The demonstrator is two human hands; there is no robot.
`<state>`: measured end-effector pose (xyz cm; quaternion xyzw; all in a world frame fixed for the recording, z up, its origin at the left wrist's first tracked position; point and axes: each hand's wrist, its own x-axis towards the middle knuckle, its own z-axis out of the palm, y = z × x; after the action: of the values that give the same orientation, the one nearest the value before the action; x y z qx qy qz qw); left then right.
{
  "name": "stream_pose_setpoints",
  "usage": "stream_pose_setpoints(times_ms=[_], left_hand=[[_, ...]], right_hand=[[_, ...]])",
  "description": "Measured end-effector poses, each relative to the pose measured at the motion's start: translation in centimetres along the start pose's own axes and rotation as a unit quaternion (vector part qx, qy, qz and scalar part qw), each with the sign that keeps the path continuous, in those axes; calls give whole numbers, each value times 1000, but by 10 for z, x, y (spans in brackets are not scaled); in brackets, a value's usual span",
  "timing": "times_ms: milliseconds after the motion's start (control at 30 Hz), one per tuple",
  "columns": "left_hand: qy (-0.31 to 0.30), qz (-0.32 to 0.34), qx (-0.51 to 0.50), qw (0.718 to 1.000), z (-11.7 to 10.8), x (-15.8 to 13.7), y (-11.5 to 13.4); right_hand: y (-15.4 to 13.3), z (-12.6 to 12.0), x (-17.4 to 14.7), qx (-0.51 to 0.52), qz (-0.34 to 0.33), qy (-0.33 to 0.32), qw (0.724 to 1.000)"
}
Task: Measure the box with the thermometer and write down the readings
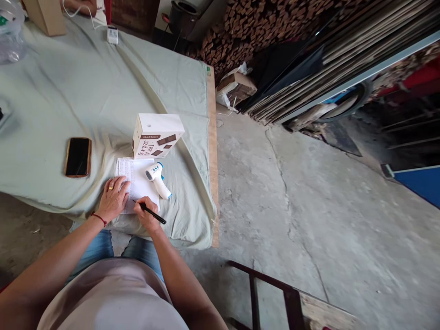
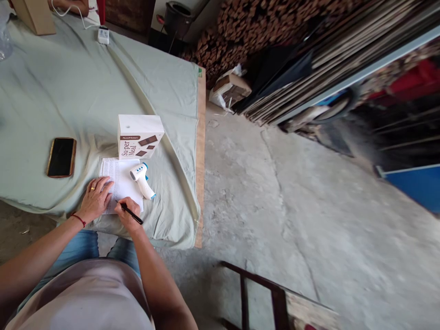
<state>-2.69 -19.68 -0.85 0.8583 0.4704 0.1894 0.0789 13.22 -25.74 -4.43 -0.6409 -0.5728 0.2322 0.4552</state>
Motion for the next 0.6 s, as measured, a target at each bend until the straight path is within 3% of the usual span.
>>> stream_pose_setpoints(times_ms=[300, 600], left_hand=[[-5, 5, 16, 1000, -1, 0, 0], [-8, -7, -14, 1000, 0, 0, -1]], right_hand=[[-1, 0, 0, 8, 15, 20, 1000], [-4, 0, 1, -11, 25, -3, 1000]])
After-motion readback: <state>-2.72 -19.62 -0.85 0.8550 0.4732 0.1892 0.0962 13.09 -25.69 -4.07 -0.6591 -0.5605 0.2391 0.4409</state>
